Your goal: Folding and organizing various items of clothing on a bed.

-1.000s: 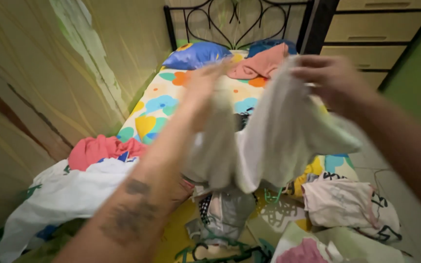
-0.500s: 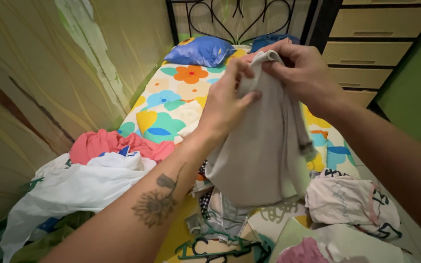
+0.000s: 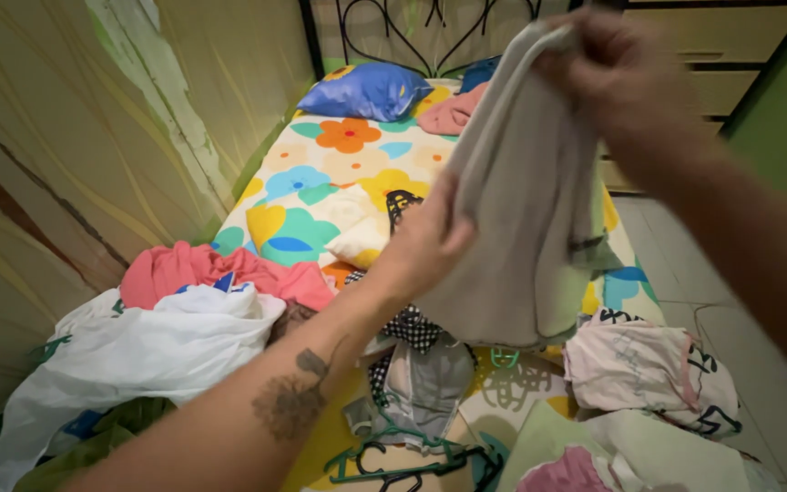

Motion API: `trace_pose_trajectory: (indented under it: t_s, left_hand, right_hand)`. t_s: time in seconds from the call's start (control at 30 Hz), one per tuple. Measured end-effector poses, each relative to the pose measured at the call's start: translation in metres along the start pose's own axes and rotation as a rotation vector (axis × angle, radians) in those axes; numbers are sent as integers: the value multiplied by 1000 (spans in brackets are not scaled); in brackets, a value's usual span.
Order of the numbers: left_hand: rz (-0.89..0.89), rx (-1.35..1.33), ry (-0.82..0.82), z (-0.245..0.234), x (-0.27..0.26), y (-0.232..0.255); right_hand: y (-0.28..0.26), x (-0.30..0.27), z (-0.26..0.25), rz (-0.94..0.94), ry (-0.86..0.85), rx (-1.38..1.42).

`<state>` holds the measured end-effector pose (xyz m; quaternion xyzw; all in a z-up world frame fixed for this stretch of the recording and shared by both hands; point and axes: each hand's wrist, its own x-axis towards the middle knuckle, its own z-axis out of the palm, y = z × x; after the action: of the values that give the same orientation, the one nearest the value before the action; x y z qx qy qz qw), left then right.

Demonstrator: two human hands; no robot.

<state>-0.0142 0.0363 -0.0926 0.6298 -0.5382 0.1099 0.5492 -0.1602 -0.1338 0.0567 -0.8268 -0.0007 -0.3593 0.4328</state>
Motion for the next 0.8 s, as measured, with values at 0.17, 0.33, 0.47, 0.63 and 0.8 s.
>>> trace_pose_trajectory:
  t_s: [0.17, 0.33, 0.47, 0.63, 0.8]
  left_hand:
    - [-101, 595, -653, -21, -29, -72]
    - [453, 712, -105, -116, 32, -23]
    - [-123, 287, -194, -120, 68, -18]
    - [215, 65, -112, -67, 102, -17]
    - [257, 54, -81, -57, 61, -17]
  right_hand:
    - [20, -10, -50, 228, 298, -149]
    - [186, -56, -120, 274, 370, -146]
    - [221, -85, -123, 474, 437, 69]
    - [82, -33, -17, -9, -37, -344]
    - [69, 17, 39, -46, -514, -94]
